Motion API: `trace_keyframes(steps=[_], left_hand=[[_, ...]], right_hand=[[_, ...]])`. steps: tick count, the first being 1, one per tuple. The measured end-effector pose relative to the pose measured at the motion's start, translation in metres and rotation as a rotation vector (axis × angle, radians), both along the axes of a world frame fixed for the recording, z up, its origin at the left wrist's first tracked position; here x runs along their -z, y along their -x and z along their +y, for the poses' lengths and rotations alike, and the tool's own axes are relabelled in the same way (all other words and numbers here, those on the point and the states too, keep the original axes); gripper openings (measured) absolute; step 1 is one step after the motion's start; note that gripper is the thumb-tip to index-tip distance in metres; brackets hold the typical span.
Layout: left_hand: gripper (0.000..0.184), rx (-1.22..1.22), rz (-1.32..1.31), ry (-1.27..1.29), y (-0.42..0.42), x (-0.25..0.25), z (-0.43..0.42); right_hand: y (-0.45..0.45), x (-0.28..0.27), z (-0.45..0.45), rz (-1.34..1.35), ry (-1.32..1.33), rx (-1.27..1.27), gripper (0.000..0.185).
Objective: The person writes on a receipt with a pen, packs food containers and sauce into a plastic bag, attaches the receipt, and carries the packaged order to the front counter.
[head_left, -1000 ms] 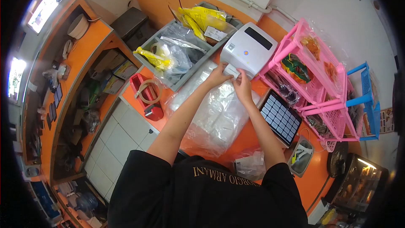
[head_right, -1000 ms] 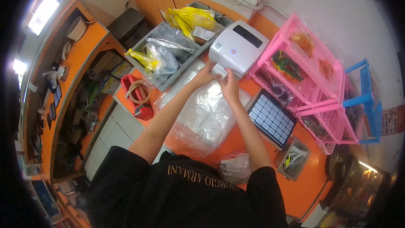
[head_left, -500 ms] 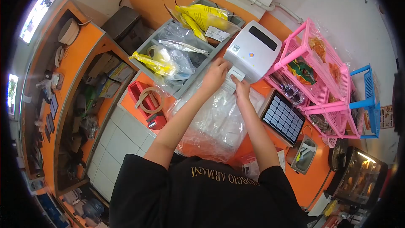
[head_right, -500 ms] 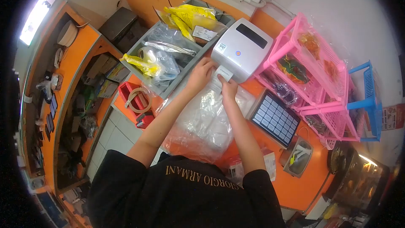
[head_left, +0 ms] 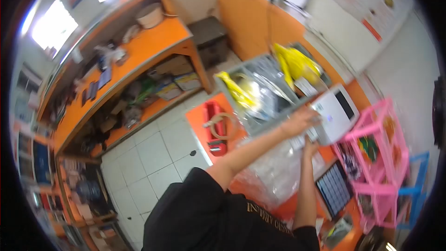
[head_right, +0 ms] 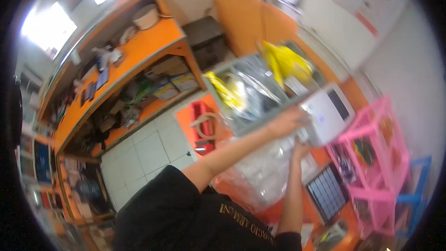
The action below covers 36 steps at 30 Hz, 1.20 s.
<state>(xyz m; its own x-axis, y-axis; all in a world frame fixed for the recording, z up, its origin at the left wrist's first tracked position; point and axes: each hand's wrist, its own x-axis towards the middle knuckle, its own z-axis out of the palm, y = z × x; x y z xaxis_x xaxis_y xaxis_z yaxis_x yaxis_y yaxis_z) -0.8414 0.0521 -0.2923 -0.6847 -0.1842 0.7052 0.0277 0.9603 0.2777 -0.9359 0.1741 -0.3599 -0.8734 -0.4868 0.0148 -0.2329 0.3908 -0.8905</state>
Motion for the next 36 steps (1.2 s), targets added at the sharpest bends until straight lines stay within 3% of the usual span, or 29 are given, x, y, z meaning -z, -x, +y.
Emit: trace_keyframes(steps=[6,8,12,14,15,16,17,18,20,22,24,26,28,30,32,33,34,35,36], left_hand=[[0.050,-0.001,-0.111,-0.046,-0.015,-0.029,0.009],[0.051,0.012,-0.140,-0.065,-0.017,-0.031,0.009],[0.040,0.045,-0.001,-0.040,-0.001,-0.003,0.001],[0.035,0.018,-0.020,-0.004,0.006,0.007,-0.004],[0.035,0.008,-0.128,0.056,0.002,0.000,-0.002],[0.035,0.045,-0.126,-0.113,-0.005,-0.009,0.005],[0.034,0.056,-0.026,-0.262,-0.013,-0.014,0.014],[0.035,0.061,0.097,-0.369,-0.023,-0.027,0.028],[0.043,0.154,0.080,-0.943,-0.043,-0.031,0.058],[0.052,0.267,-0.242,-1.313,-0.074,-0.069,0.095],[0.059,0.466,-0.444,-1.357,-0.103,-0.087,0.129],[0.053,0.533,-0.419,-1.358,-0.120,-0.091,0.171],[0.046,0.580,-0.257,-1.519,-0.130,-0.087,0.202],[0.040,0.489,-0.204,-1.523,-0.144,-0.084,0.221],[0.041,0.241,-0.068,-1.453,-0.163,-0.077,0.235],[0.039,0.201,0.020,-1.552,-0.171,-0.075,0.246],[0.037,0.149,0.108,-1.648,-0.180,-0.074,0.256],[0.037,0.140,0.108,-1.644,-0.191,-0.075,0.263],[0.032,-0.020,-0.260,-1.611,-0.204,-0.081,0.283]], right_hand=[[-0.002,-0.002,0.004,-0.014,0.119,0.010,0.032],[-0.010,-0.015,0.016,-0.003,-0.309,0.148,0.032],[0.025,0.066,0.022,0.229,-0.200,0.151,0.035],[0.032,0.064,0.030,-0.205,0.022,-0.114,0.037],[0.005,-0.004,0.035,-0.422,-0.061,-0.094,0.037],[0.006,-0.018,0.047,-0.590,-0.040,-0.221,0.035],[-0.012,-0.055,0.059,-0.723,0.099,-0.292,0.045],[-0.028,-0.096,0.076,-0.736,0.139,-0.325,0.040],[-0.046,-0.144,0.111,-0.749,0.186,-0.301,0.035],[-0.053,-0.162,0.147,-0.558,0.155,-0.511,0.031],[-0.063,-0.185,0.176,-0.538,0.078,-0.569,0.032],[-0.075,-0.186,0.203,-0.520,0.004,-0.678,0.032],[-0.083,-0.184,0.223,-0.253,0.101,-0.497,0.027],[-0.083,-0.189,0.247,-0.192,0.180,-0.456,0.026],[-0.061,-0.179,0.291,0.256,-0.082,-0.394,0.025],[-0.054,-0.178,0.316,0.249,-0.240,-0.422,0.030],[-0.057,-0.166,0.331,0.251,-0.238,-0.425,0.030],[-0.066,-0.147,0.342,0.482,-0.266,-0.467,0.036],[-0.074,-0.128,0.363,0.700,-0.279,-0.504,0.042]])
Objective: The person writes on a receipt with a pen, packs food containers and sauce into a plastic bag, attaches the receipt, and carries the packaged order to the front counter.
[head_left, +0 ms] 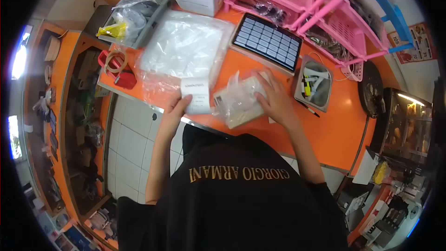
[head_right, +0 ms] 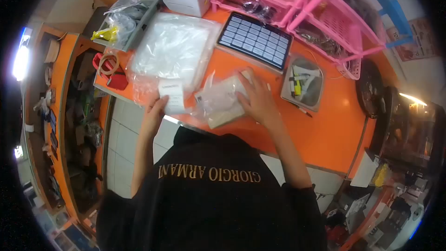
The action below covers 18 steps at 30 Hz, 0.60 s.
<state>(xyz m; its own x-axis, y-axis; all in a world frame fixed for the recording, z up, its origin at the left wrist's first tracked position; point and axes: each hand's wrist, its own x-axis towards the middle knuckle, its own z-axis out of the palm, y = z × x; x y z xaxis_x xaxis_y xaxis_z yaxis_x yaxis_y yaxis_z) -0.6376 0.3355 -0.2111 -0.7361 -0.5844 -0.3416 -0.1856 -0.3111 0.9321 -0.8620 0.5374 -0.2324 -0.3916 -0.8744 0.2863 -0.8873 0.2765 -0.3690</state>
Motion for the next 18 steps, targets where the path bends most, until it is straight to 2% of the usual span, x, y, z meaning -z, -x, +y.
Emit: trace_keyframes(steps=[1,2,4,6,7,9,10,11,13,14,15,18], left_hand=[[0.029,0.135,-0.306,0.034,-0.005,-0.005,0.012],[0.023,0.306,-0.337,0.149,-0.006,-0.018,0.032],[0.025,0.573,-0.291,-0.175,-0.006,-0.022,0.065],[0.024,0.699,-0.218,-0.121,0.003,-0.015,0.097],[0.024,0.666,-0.229,-0.123,0.006,-0.007,0.116],[0.024,0.481,0.066,0.213,0.014,0.014,0.153],[0.024,0.461,0.100,0.351,0.018,0.020,0.166],[0.024,0.465,0.046,0.279,0.020,0.022,0.176],[0.024,0.543,-0.087,0.215,0.026,0.027,0.188],[0.023,0.623,-0.167,0.222,0.029,0.031,0.192],[0.024,0.456,-0.031,0.306,0.030,0.041,0.205],[0.027,0.445,-0.032,0.214,0.042,0.047,0.217]], right_hand=[[0.002,0.012,0.005,-0.047,-0.060,0.036,0.053],[0.001,0.010,0.009,-0.044,-0.049,0.016,0.053],[-0.012,0.004,0.019,-0.163,-0.073,0.170,0.054],[-0.021,0.003,0.039,-0.224,-0.012,0.159,0.054],[-0.023,0.002,0.049,-0.266,0.040,0.185,0.055],[-0.022,-0.001,0.058,-0.205,0.056,0.123,0.053],[-0.021,-0.002,0.065,-0.141,0.068,0.090,0.052],[-0.018,0.000,0.074,-0.140,0.059,0.049,0.052],[-0.007,0.011,0.096,-0.168,0.166,0.165,0.042],[0.001,0.021,0.115,-0.185,0.052,0.228,0.038],[0.011,0.032,0.136,-0.196,-0.063,0.294,0.035],[0.040,0.058,0.186,0.025,-0.205,0.323,0.031]])
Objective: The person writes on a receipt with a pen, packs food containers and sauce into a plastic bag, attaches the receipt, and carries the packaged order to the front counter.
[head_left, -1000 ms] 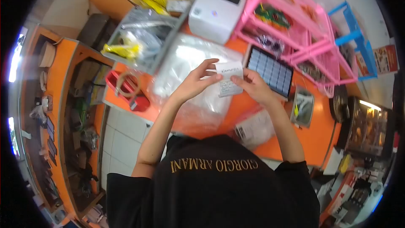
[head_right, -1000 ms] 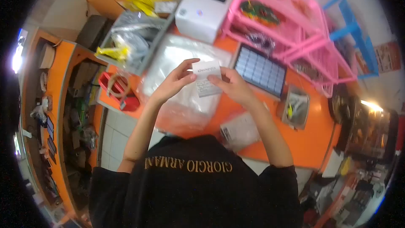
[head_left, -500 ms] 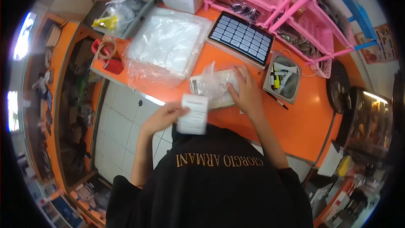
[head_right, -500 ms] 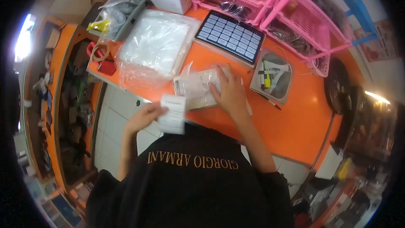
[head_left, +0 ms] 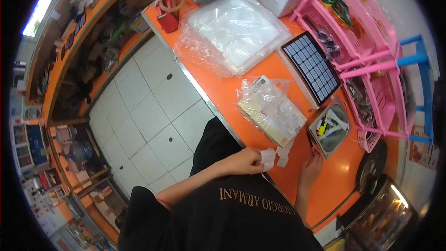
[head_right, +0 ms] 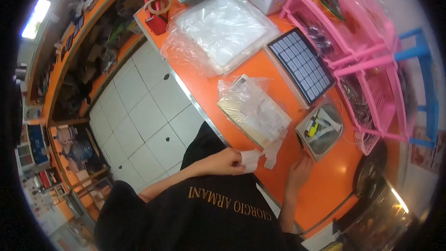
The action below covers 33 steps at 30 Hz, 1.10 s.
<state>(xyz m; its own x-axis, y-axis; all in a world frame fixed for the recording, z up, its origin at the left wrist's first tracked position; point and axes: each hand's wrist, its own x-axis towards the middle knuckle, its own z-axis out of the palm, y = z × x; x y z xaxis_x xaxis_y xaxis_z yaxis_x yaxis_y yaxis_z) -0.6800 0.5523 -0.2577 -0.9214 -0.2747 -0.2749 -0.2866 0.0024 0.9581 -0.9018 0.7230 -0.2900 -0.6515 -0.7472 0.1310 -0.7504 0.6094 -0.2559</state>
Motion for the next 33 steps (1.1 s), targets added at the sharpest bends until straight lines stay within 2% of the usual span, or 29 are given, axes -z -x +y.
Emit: trace_keyframes(steps=[4,5,6,8,10,14,16,17,19,21,23,26,28,29,31,33], left_hand=[[0.025,0.002,0.214,0.028,0.023,0.027,0.023],[0.023,0.009,0.209,-0.058,0.027,0.017,0.022],[0.023,-0.010,0.213,-0.072,0.032,0.018,0.022],[0.022,0.160,0.278,-0.137,0.042,0.020,0.022],[0.019,0.155,0.348,-0.146,0.048,0.021,0.021],[0.012,0.124,0.389,-0.394,0.047,0.016,0.008],[0.010,0.167,0.408,-0.381,0.046,0.017,0.002],[0.010,0.160,0.413,-0.395,0.050,0.021,0.004],[0.009,0.043,0.684,-0.186,0.063,0.032,0.015],[0.010,0.071,0.685,-0.108,0.068,0.035,0.014],[0.010,0.108,0.687,-0.022,0.078,0.032,0.019],[0.016,0.327,0.639,0.152,0.100,0.020,0.041],[0.019,0.529,0.878,-0.082,0.120,0.034,0.075],[0.019,0.544,0.876,-0.090,0.121,0.038,0.078],[0.018,0.151,0.591,-0.716,0.124,0.045,0.086],[0.024,0.092,0.488,0.017,0.156,0.164,0.169]], right_hand=[[0.018,0.025,0.016,0.119,-0.049,-0.045,0.032],[0.018,0.025,0.017,0.124,-0.066,-0.064,0.032],[0.017,0.026,0.015,0.058,-0.103,-0.063,0.031],[0.020,0.031,0.016,-0.003,-0.156,-0.074,0.030],[0.025,0.038,0.020,-0.046,-0.201,-0.023,0.024],[0.016,0.015,0.005,-0.206,-0.255,0.054,0.022],[0.015,0.016,0.007,-0.470,-0.188,0.290,0.024],[0.019,0.027,0.016,-0.465,-0.203,0.289,0.024],[0.022,0.045,0.032,-0.401,-0.107,0.104,0.027],[0.018,0.043,0.033,-0.380,-0.053,0.028,0.029],[0.016,0.034,0.038,-0.422,-0.008,0.082,0.030],[0.012,0.020,0.059,-0.573,0.111,0.292,0.033],[0.009,0.015,0.074,-0.670,0.231,0.423,0.035],[0.007,0.013,0.082,-0.706,0.293,0.472,0.036],[0.004,0.010,0.102,-0.699,0.385,0.499,0.038],[0.006,0.009,0.123,-0.559,0.429,0.424,0.037]])
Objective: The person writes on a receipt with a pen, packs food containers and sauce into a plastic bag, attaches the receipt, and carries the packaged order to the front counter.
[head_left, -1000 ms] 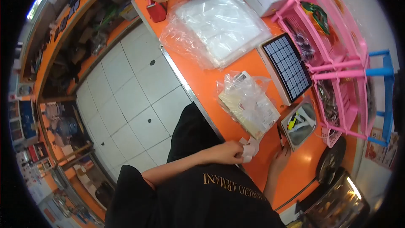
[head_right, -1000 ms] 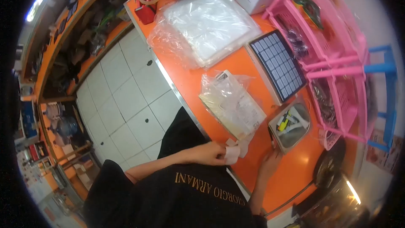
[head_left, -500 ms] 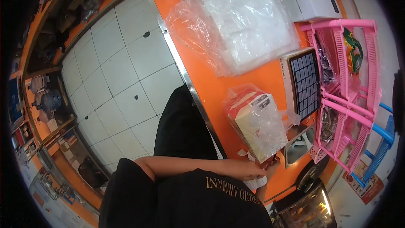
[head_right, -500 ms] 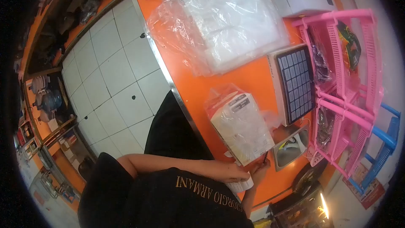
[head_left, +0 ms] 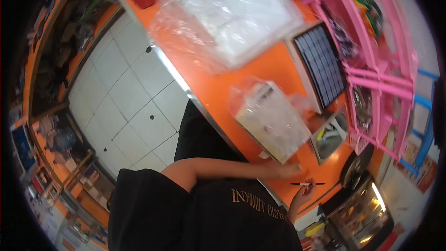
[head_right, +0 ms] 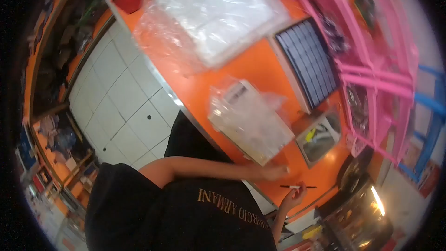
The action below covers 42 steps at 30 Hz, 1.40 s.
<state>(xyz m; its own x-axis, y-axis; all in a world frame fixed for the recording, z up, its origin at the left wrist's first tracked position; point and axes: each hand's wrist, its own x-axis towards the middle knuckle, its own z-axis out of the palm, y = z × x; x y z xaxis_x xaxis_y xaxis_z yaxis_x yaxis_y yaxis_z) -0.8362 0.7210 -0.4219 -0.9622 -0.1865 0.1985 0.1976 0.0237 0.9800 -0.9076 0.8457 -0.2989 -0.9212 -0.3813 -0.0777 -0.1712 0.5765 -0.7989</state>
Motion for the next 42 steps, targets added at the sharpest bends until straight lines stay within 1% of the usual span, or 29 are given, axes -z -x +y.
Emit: trace_keyframes(steps=[1,3,4,5,6,7,8,9,11,13,15,16,17,18,19,20,21,22,24,26,28,30,34,36,40,42], left_hand=[[0.027,-0.117,-0.067,0.316,0.016,0.057,0.040],[0.035,0.140,-0.284,0.232,0.011,-0.013,-0.059],[0.035,-0.068,-0.060,0.481,-0.005,-0.032,-0.070],[0.038,-0.136,-0.041,0.544,-0.017,-0.056,-0.087],[0.045,-0.159,-0.142,0.734,-0.009,-0.034,-0.076],[0.049,-0.194,-0.119,0.837,-0.017,-0.054,-0.083],[0.047,-0.246,-0.064,0.853,-0.016,-0.046,-0.080],[0.047,-0.206,-0.041,0.870,-0.015,-0.046,-0.079],[0.053,-0.198,-0.123,1.002,-0.018,-0.052,-0.078],[0.055,-0.177,-0.121,1.016,-0.023,-0.068,-0.078],[0.057,-0.172,-0.127,1.036,-0.024,-0.076,-0.077],[0.060,-0.186,-0.126,1.037,-0.024,-0.079,-0.076],[0.063,-0.201,-0.124,1.034,-0.024,-0.080,-0.075],[0.063,-0.184,-0.121,1.049,-0.023,-0.081,-0.074],[0.061,-0.215,-0.165,1.022,-0.022,-0.081,-0.073],[0.060,-0.250,-0.211,0.991,-0.021,-0.081,-0.072],[0.060,-0.243,-0.213,1.000,-0.020,-0.079,-0.072],[0.057,-0.233,-0.177,1.020,-0.021,-0.075,-0.072],[0.054,-0.220,-0.145,1.046,-0.024,-0.074,-0.072],[0.049,-0.229,-0.155,1.045,-0.022,-0.074,-0.072],[0.049,-0.237,-0.159,1.027,-0.022,-0.075,-0.071],[0.049,-0.247,-0.170,1.005,-0.023,-0.076,-0.070],[0.045,-0.273,-0.149,0.987,-0.022,-0.075,-0.070],[0.045,-0.267,-0.157,0.993,-0.023,-0.076,-0.071],[0.044,-0.247,-0.161,0.982,-0.023,-0.077,-0.072],[0.044,-0.247,-0.166,0.980,-0.023,-0.077,-0.072]], right_hand=[[0.000,-0.001,0.011,0.157,0.013,-0.049,0.035],[0.006,0.003,0.020,0.204,0.062,0.103,0.029],[0.004,-0.005,0.015,0.103,0.140,0.130,0.026],[0.005,-0.015,0.009,0.005,0.225,0.156,0.024],[0.004,-0.020,0.009,-0.016,0.180,0.232,0.023],[0.005,-0.018,0.010,-0.040,0.149,0.299,0.024],[0.006,-0.011,0.011,-0.093,0.196,0.381,0.025],[0.006,-0.002,0.011,-0.151,0.248,0.456,0.026],[0.005,0.029,0.006,-0.148,0.544,0.487,0.026],[-0.002,0.021,-0.020,-0.280,0.571,0.384,0.022],[-0.006,0.028,-0.043,-0.397,0.713,0.373,0.015],[-0.007,0.031,-0.051,-0.405,0.734,0.391,0.015],[-0.009,0.033,-0.058,-0.368,0.760,0.313,0.011],[-0.008,0.036,-0.062,-0.327,0.781,0.234,0.011],[-0.006,0.043,-0.063,-0.330,0.793,0.247,0.011],[-0.003,0.049,-0.065,-0.331,0.838,0.188,0.013],[-0.001,0.055,-0.067,-0.333,0.882,0.128,0.017],[0.000,0.060,-0.068,-0.338,0.889,0.136,0.017],[0.000,0.060,-0.076,-0.331,0.774,0.107,0.013],[0.001,0.065,-0.085,-0.286,0.751,0.090,0.013],[0.005,0.068,-0.091,-0.242,0.725,0.066,0.014],[0.008,0.070,-0.095,-0.171,0.653,-0.055,0.016],[0.006,0.071,-0.096,-0.199,0.672,-0.060,0.019],[0.007,0.074,-0.093,-0.126,0.579,-0.083,0.021],[0.007,0.079,-0.094,-0.114,0.581,-0.105,0.021],[0.007,0.077,-0.096,-0.039,0.575,-0.097,0.021]])
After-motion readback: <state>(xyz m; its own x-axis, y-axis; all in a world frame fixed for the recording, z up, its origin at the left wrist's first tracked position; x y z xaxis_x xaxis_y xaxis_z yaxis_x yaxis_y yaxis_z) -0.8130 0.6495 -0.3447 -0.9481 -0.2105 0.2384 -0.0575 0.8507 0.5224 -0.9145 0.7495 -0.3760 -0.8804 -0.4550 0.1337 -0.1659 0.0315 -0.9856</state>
